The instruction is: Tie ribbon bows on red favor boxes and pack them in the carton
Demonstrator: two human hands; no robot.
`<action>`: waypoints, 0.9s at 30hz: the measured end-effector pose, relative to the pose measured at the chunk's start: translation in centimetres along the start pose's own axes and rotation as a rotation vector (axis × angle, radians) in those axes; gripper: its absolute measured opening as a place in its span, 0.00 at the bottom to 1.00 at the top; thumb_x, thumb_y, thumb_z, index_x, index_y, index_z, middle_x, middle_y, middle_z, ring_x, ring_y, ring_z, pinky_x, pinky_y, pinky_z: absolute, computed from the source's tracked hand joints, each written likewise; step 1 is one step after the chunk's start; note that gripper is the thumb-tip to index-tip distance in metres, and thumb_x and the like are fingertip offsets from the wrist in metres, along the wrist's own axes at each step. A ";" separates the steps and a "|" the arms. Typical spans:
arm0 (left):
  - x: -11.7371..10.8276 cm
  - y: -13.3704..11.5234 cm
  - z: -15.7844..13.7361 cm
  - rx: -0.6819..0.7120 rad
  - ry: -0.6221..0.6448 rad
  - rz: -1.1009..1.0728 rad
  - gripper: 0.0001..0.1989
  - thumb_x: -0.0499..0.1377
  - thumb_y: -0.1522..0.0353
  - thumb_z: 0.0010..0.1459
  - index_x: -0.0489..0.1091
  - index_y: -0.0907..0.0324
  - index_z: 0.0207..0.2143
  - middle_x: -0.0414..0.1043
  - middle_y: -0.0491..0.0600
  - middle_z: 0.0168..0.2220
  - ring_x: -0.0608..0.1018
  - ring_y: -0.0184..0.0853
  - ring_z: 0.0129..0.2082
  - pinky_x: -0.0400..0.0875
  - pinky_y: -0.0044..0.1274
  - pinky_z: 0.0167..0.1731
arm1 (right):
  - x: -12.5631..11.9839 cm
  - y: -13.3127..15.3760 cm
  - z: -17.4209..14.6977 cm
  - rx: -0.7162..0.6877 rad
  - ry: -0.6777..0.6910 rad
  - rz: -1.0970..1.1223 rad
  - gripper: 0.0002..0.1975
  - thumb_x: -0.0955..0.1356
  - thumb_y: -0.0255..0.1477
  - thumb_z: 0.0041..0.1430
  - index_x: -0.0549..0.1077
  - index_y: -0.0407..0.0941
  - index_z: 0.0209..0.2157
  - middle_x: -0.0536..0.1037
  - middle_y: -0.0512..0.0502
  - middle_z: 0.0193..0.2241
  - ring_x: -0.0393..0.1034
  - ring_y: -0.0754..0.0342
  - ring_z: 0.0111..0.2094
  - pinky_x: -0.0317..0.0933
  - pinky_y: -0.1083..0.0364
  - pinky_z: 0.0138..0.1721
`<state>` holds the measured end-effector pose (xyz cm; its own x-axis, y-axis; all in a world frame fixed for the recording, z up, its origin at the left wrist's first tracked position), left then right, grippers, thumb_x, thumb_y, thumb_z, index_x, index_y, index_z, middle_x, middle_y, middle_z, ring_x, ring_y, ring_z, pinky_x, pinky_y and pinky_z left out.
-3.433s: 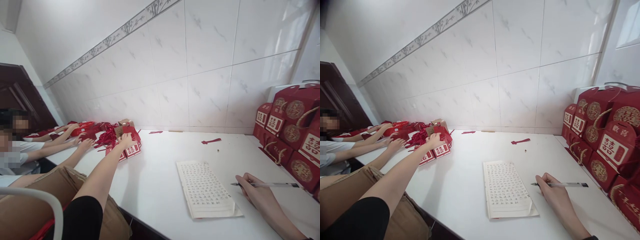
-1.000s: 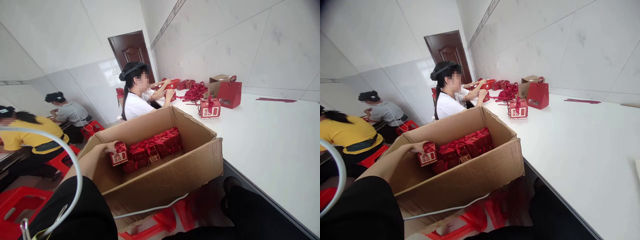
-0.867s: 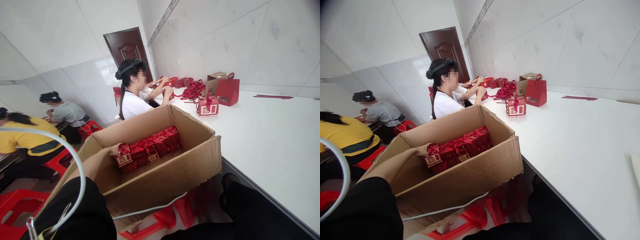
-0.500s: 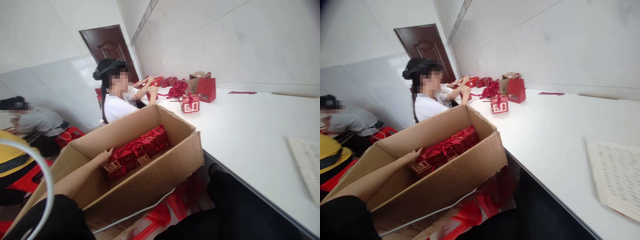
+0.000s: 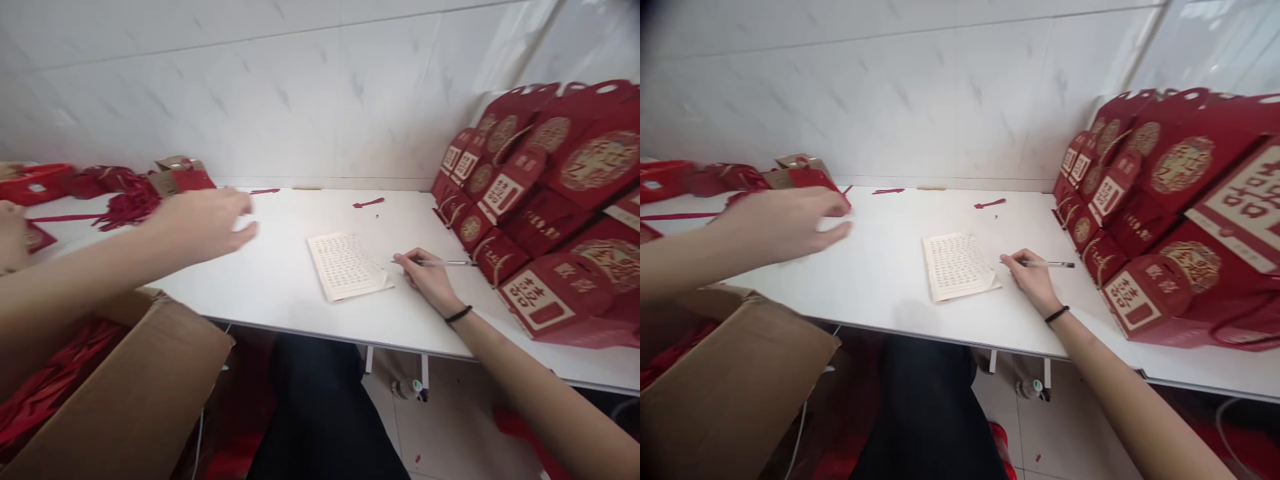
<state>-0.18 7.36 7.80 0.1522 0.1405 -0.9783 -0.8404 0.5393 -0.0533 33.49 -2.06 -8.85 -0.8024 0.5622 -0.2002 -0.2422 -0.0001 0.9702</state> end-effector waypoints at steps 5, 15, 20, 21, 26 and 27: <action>9.8 -13.7 8.7 0.480 0.271 0.052 0.07 0.53 0.70 0.52 0.70 0.61 0.31 0.72 0.51 0.34 0.74 0.38 0.37 0.66 0.26 0.36 | 0.3 -0.3 0.2 -0.036 0.042 0.009 0.20 0.71 0.45 0.42 0.64 0.44 0.23 0.65 0.54 0.14 0.53 0.62 0.12 0.45 0.62 0.11; 18.8 -16.8 11.1 0.547 0.367 -0.569 0.11 0.56 0.62 0.51 0.70 0.59 0.35 0.70 0.50 0.37 0.72 0.38 0.40 0.65 0.25 0.38 | 1.5 0.9 -0.1 -0.120 0.069 -0.043 0.17 0.66 0.37 0.52 0.57 0.45 0.19 0.67 0.53 0.15 0.58 0.60 0.16 0.52 0.61 0.17; 18.5 -16.8 10.4 0.517 0.423 -0.549 0.17 0.58 0.59 0.50 0.69 0.57 0.41 0.68 0.51 0.41 0.68 0.41 0.45 0.63 0.30 0.44 | 2.1 1.0 -0.3 -0.053 0.079 -0.039 0.16 0.64 0.32 0.51 0.55 0.45 0.17 0.64 0.55 0.13 0.55 0.61 0.15 0.50 0.61 0.19; 18.5 -16.9 10.3 0.499 0.436 -0.541 0.17 0.58 0.58 0.50 0.69 0.56 0.41 0.67 0.51 0.41 0.68 0.42 0.46 0.62 0.30 0.45 | 2.2 1.0 -0.3 -0.046 0.092 -0.055 0.15 0.64 0.32 0.50 0.55 0.45 0.16 0.64 0.55 0.13 0.55 0.61 0.16 0.50 0.61 0.19; 18.4 -17.1 10.1 0.436 0.460 -0.529 0.16 0.58 0.60 0.50 0.69 0.55 0.41 0.67 0.50 0.42 0.66 0.42 0.48 0.61 0.30 0.45 | 2.7 0.9 -0.7 -0.045 0.157 -0.153 0.13 0.63 0.29 0.48 0.55 0.44 0.15 0.62 0.56 0.13 0.55 0.60 0.17 0.49 0.60 0.20; 18.4 -17.1 10.1 0.434 0.459 -0.531 0.15 0.58 0.61 0.50 0.69 0.55 0.41 0.67 0.49 0.41 0.66 0.42 0.47 0.61 0.30 0.45 | 2.7 0.8 -0.7 -0.047 0.162 -0.162 0.13 0.63 0.29 0.48 0.55 0.44 0.16 0.62 0.56 0.13 0.54 0.60 0.17 0.48 0.60 0.20</action>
<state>22.25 9.07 -7.32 0.1653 -0.5261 -0.8342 -0.4266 0.7245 -0.5414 30.73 -1.13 -8.69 -0.8269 0.4180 -0.3761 -0.3972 0.0391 0.9169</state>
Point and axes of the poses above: each hand's wrist, its own z-axis towards the middle knuckle, its own x-axis out of the palm, y = z × x, the point moved 4 cm from there along z, towards the middle knuckle
